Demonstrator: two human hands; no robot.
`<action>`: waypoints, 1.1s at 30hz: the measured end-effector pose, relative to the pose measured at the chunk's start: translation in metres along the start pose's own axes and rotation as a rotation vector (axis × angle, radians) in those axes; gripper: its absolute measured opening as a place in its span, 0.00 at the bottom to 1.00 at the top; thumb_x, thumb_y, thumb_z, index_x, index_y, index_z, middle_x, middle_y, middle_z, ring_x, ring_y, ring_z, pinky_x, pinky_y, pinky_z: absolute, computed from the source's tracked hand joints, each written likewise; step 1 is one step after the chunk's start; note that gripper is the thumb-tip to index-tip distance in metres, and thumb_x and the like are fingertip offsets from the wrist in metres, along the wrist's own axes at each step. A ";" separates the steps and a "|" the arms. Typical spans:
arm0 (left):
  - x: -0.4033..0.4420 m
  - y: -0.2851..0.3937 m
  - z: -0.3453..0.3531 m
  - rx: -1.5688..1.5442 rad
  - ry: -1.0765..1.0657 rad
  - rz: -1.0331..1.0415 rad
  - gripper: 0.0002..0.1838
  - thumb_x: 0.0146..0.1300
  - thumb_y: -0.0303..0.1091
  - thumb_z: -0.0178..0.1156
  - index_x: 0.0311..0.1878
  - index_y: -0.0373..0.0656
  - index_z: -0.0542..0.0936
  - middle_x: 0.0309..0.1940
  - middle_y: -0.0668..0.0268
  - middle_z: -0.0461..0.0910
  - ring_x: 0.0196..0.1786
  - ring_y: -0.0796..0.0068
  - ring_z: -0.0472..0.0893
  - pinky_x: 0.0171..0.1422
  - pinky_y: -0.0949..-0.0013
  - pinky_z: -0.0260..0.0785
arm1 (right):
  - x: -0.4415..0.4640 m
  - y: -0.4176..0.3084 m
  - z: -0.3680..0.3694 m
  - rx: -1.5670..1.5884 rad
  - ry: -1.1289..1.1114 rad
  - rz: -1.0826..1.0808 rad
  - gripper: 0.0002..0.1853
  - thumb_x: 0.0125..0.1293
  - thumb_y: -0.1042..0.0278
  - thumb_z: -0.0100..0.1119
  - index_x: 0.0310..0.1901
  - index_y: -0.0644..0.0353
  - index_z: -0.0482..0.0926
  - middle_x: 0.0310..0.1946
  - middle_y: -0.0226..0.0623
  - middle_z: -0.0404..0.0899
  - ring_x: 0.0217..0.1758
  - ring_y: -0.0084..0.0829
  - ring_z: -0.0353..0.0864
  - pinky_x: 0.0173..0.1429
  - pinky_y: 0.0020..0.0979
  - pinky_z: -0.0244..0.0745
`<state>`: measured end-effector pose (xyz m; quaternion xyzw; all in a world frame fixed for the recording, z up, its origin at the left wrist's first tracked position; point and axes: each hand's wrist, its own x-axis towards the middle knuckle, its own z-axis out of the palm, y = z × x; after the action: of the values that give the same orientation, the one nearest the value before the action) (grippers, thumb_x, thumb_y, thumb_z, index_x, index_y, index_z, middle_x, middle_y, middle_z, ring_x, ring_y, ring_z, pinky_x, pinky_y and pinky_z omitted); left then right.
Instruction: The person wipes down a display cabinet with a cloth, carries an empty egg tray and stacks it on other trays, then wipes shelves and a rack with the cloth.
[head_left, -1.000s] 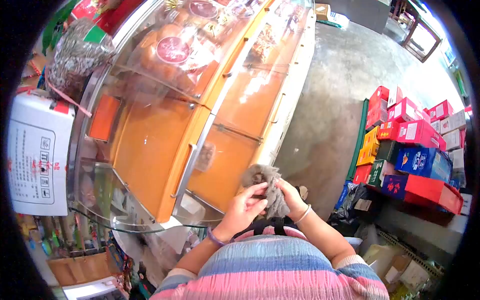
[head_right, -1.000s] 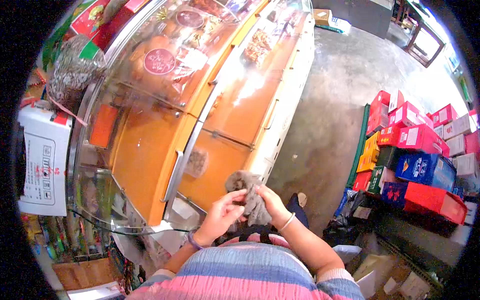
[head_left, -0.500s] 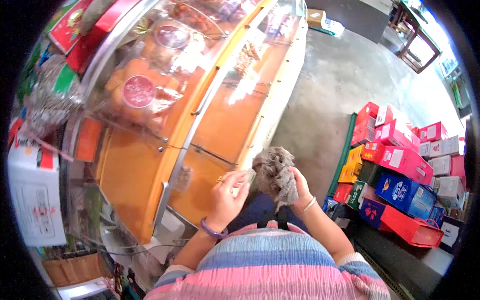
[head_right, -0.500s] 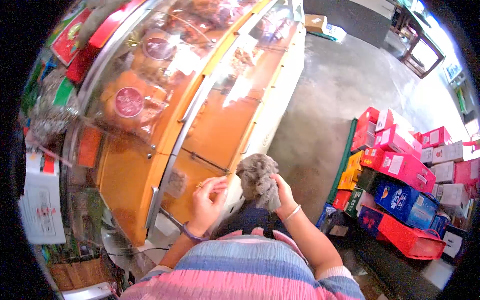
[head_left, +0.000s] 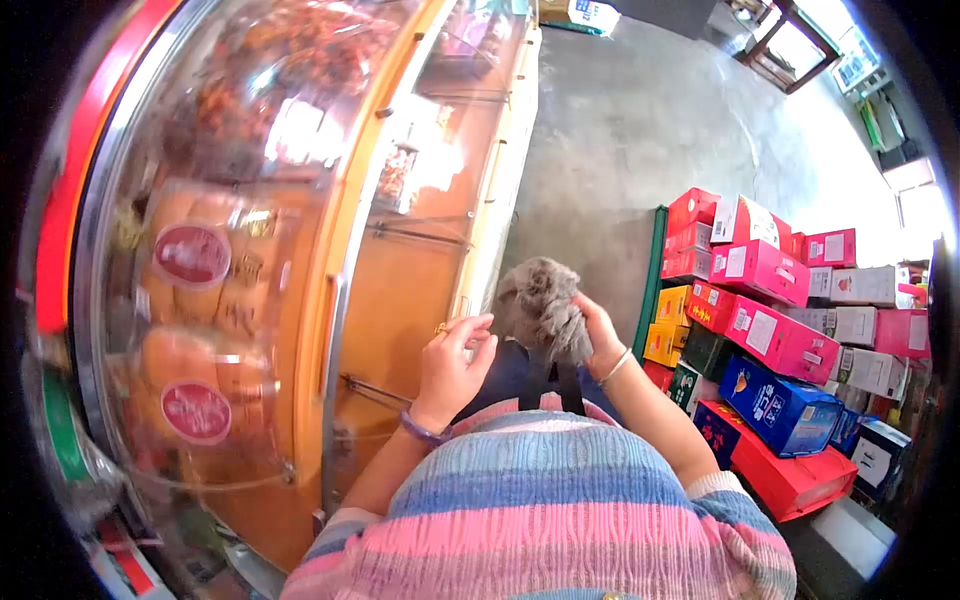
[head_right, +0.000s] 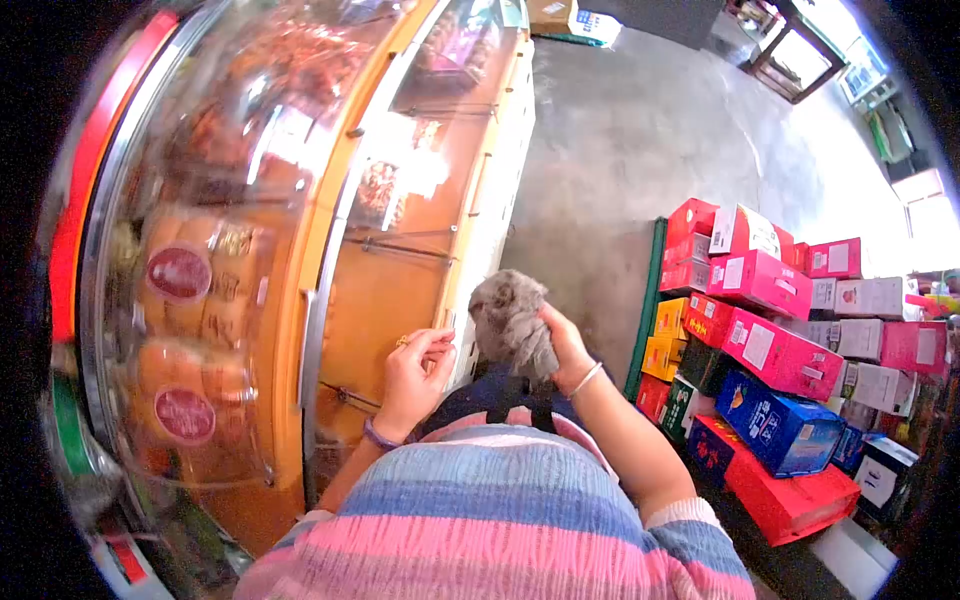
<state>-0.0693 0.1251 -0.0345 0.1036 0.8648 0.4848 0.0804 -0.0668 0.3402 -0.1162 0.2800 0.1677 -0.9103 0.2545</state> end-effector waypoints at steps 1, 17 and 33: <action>0.015 0.002 0.003 0.003 -0.021 0.001 0.11 0.59 0.23 0.60 0.46 0.33 0.79 0.39 0.57 0.81 0.38 0.71 0.84 0.43 0.71 0.76 | 0.007 -0.016 -0.001 0.019 0.012 -0.017 0.22 0.72 0.58 0.41 0.59 0.64 0.71 0.53 0.43 0.78 0.54 0.38 0.79 0.61 0.41 0.73; 0.330 0.065 0.113 0.106 -0.058 -0.053 0.12 0.58 0.31 0.62 0.46 0.39 0.79 0.36 0.59 0.81 0.37 0.65 0.83 0.40 0.67 0.75 | 0.182 -0.312 -0.027 0.081 -0.039 -0.006 0.22 0.70 0.63 0.40 0.61 0.65 0.68 0.54 0.46 0.77 0.55 0.42 0.78 0.60 0.41 0.74; 0.534 0.075 0.095 0.093 0.247 -0.069 0.12 0.59 0.32 0.61 0.45 0.40 0.80 0.36 0.58 0.82 0.37 0.62 0.83 0.40 0.64 0.74 | 0.307 -0.492 0.111 -0.196 -0.147 0.064 0.21 0.69 0.68 0.42 0.62 0.63 0.68 0.54 0.43 0.77 0.54 0.36 0.79 0.59 0.37 0.75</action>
<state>-0.5548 0.3784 -0.0399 0.0170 0.8927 0.4500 -0.0150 -0.6075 0.5774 -0.1313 0.1918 0.2277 -0.8990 0.3213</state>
